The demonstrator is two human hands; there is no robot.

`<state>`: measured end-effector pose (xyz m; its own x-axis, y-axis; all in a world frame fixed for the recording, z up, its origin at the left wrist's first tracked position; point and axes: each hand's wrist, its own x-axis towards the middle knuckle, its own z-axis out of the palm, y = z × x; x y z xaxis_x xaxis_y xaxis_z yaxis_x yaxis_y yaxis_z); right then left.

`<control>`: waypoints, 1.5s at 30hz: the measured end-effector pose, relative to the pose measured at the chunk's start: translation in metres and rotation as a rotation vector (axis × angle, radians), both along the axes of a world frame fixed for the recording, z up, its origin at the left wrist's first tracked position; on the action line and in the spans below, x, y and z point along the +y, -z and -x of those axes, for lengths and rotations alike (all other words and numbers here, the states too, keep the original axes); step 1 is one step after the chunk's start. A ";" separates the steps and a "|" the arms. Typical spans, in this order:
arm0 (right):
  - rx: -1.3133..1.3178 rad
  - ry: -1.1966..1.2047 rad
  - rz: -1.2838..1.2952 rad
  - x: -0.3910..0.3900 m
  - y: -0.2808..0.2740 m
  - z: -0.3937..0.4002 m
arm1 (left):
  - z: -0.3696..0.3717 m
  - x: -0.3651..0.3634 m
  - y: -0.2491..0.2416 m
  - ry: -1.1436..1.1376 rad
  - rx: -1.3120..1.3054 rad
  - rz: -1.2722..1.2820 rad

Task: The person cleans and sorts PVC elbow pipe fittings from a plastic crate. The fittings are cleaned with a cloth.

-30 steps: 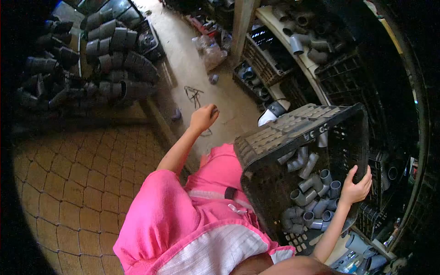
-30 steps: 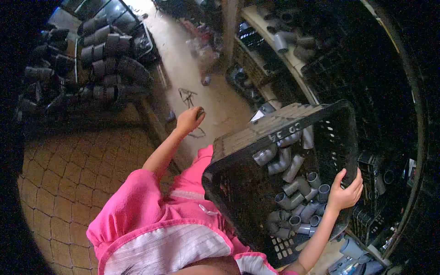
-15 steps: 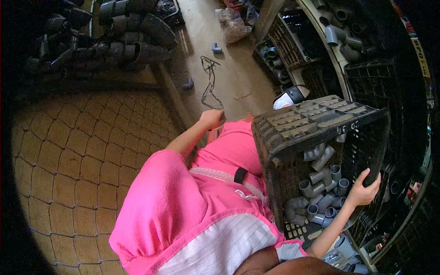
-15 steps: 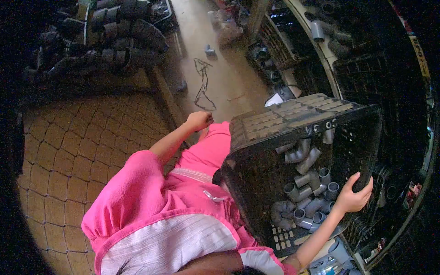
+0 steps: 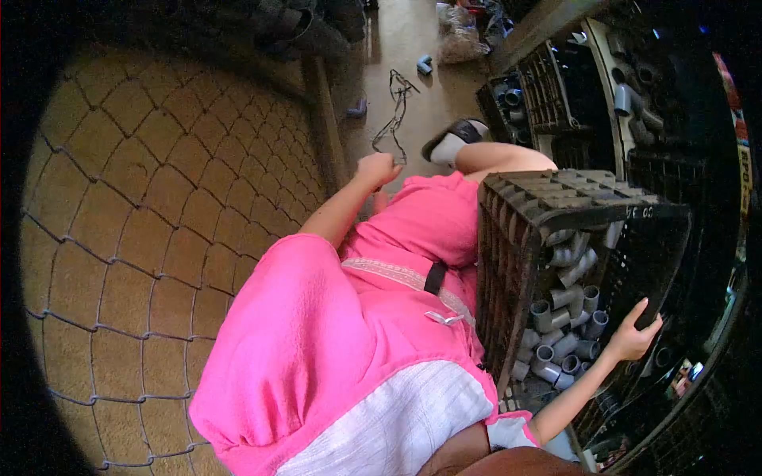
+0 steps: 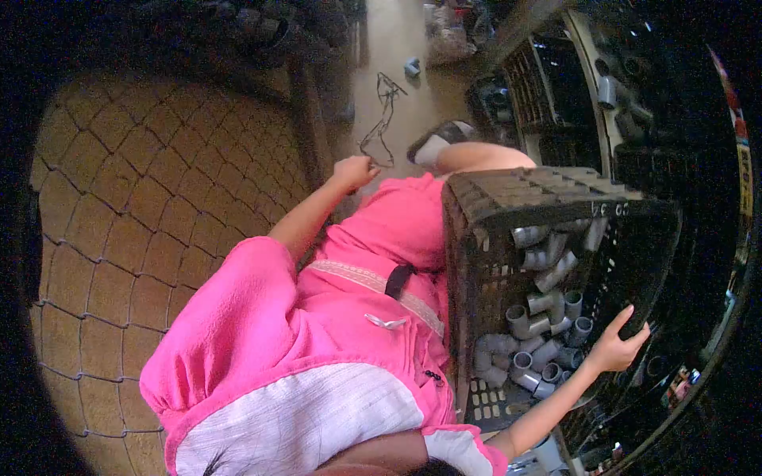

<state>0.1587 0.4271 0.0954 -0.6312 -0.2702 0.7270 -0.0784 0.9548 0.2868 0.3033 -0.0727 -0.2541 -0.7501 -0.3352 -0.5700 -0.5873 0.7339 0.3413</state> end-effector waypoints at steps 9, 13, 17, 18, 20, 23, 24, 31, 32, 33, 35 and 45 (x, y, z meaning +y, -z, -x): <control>-0.015 0.124 -0.137 -0.003 0.017 -0.013 | 0.009 -0.128 0.135 -0.455 -0.370 -0.202; -0.460 0.123 -0.188 -0.062 0.082 -0.007 | 0.026 -0.152 0.223 -0.473 -0.392 -0.148; -0.982 0.032 -0.300 -0.138 0.171 0.036 | 0.058 -0.157 0.287 -0.518 -0.321 -0.133; -1.084 -0.007 -0.356 -0.155 0.196 0.047 | 0.055 -0.157 0.314 -0.544 -0.301 -0.150; -1.239 -0.090 -0.470 -0.180 0.242 0.067 | 0.070 -0.160 0.309 -0.598 -0.420 -0.075; -1.328 -0.180 -0.638 -0.203 0.305 0.090 | 0.108 -0.156 0.305 -0.834 -0.504 -0.031; -1.334 -0.210 -0.682 -0.209 0.323 0.096 | 0.117 -0.159 0.307 -0.949 -0.512 -0.025; -1.292 -0.288 -0.899 -0.221 0.402 0.113 | 0.137 -0.190 0.365 -0.186 -0.542 0.199; -1.282 -0.293 -0.912 -0.223 0.410 0.115 | 0.144 -0.193 0.376 -0.166 -0.543 0.191; -1.270 -0.297 -0.926 -0.223 0.416 0.116 | 0.149 -0.198 0.386 -0.149 -0.540 0.187; -1.270 -0.302 -0.942 -0.221 0.422 0.116 | 0.148 -0.205 0.397 -0.085 -0.573 0.255; -1.285 -0.210 -1.065 -0.172 0.450 0.109 | 0.154 -0.236 0.387 0.186 -0.585 0.349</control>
